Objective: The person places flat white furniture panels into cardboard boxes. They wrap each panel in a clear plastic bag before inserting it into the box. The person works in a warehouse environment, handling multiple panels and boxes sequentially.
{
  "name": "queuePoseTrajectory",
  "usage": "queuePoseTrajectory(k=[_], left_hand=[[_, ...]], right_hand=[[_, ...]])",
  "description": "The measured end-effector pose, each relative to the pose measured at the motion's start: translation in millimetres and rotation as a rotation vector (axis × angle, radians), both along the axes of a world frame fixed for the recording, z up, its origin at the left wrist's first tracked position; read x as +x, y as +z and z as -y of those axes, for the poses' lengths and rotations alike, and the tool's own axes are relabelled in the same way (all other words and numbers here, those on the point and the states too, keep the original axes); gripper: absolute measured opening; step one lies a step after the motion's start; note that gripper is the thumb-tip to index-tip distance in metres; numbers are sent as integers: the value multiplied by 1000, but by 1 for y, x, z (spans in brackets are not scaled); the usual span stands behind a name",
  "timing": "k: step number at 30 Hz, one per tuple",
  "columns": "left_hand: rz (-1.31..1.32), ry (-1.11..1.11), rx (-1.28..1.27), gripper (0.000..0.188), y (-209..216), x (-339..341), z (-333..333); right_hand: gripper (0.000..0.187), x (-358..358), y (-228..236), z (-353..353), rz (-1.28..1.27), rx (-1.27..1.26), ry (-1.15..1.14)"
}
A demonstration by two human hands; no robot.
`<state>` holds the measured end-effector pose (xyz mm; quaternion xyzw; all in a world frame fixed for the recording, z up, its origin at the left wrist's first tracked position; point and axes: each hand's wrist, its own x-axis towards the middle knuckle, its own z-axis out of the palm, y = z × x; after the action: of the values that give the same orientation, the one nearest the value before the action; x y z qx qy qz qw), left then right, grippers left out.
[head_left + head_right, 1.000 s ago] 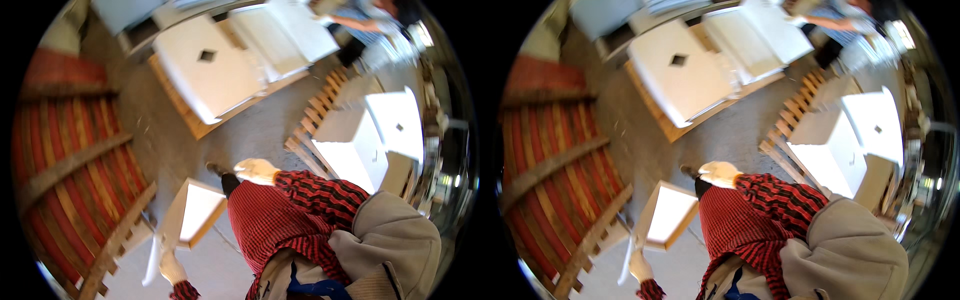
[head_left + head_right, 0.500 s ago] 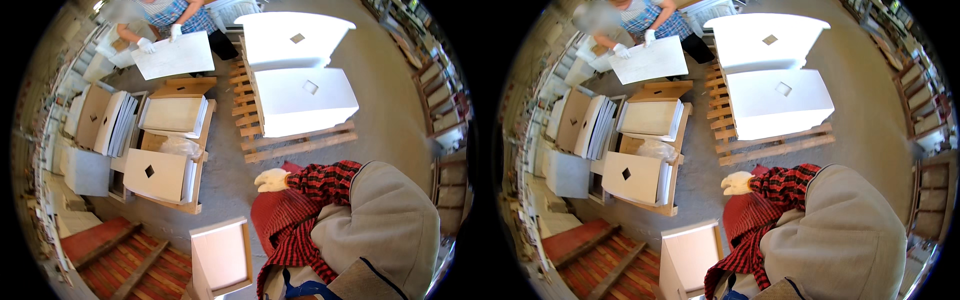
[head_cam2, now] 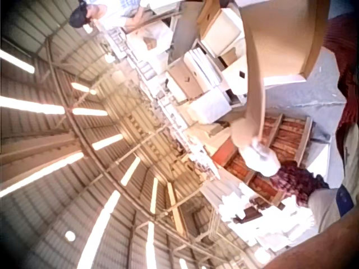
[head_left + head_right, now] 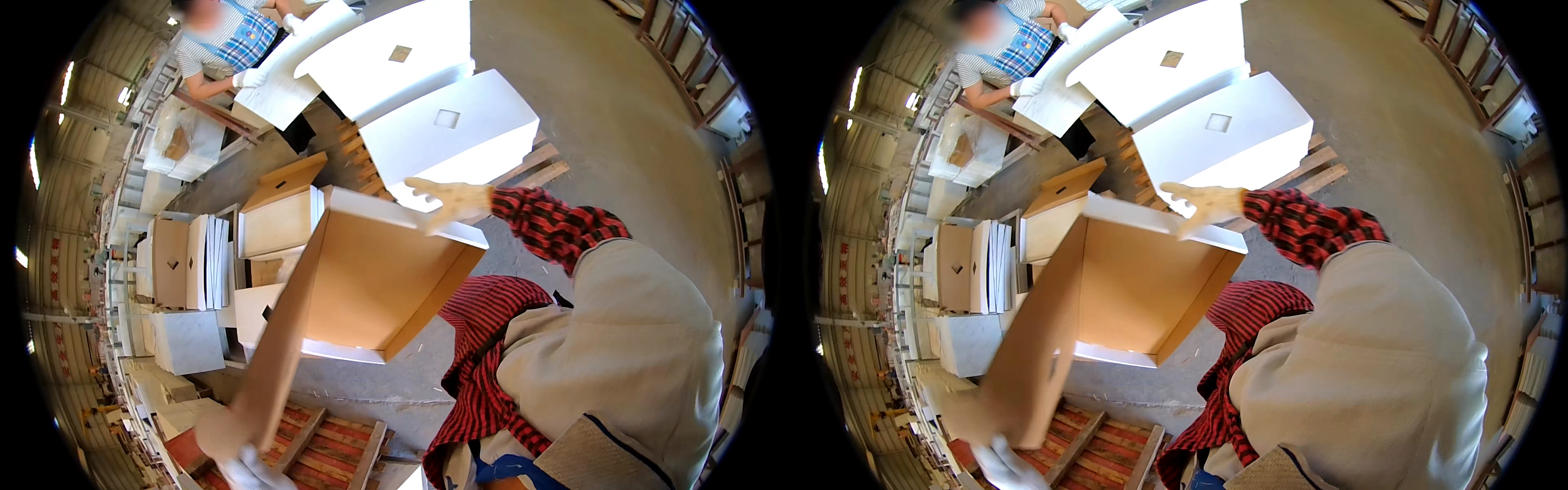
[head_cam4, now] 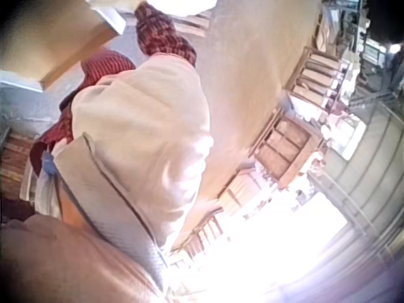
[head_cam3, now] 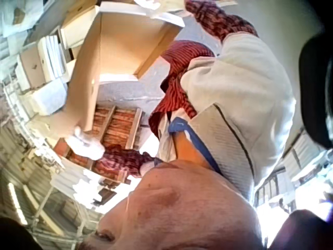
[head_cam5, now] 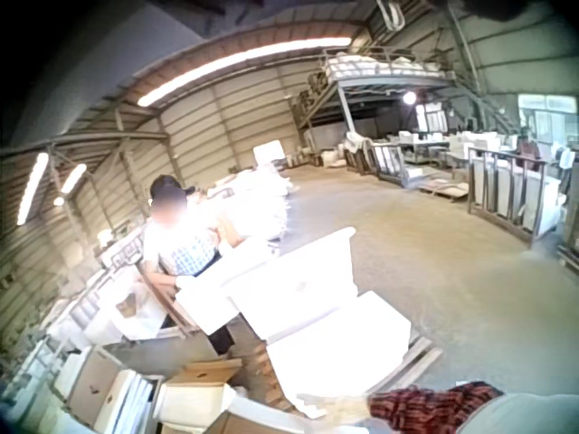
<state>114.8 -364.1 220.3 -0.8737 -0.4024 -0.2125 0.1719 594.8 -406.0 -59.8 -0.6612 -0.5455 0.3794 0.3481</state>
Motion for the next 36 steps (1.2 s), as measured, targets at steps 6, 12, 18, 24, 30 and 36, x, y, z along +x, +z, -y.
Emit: queuePoseTrajectory(k=[6,12,18,24,30,36], left_hand=[[133,-294,-194,32,19,148,-65],[131,-895,181,45,43,381,-69],[635,-456,19,52,-26,446,-136],[745,227,-1058,63,-292,296,-211],[366,541,-1372,94,-427,326,-195],[394,757,-1299,107,-462,428,-231]], right_hand=[[100,-49,-54,134,-156,-94,-490],[74,62,-67,142,-612,203,-796],[56,279,-49,132,-599,146,-1018],[60,313,-120,140,-613,24,-1024],[67,389,-184,123,42,-474,-1018],[76,416,-226,117,160,-308,-948]])
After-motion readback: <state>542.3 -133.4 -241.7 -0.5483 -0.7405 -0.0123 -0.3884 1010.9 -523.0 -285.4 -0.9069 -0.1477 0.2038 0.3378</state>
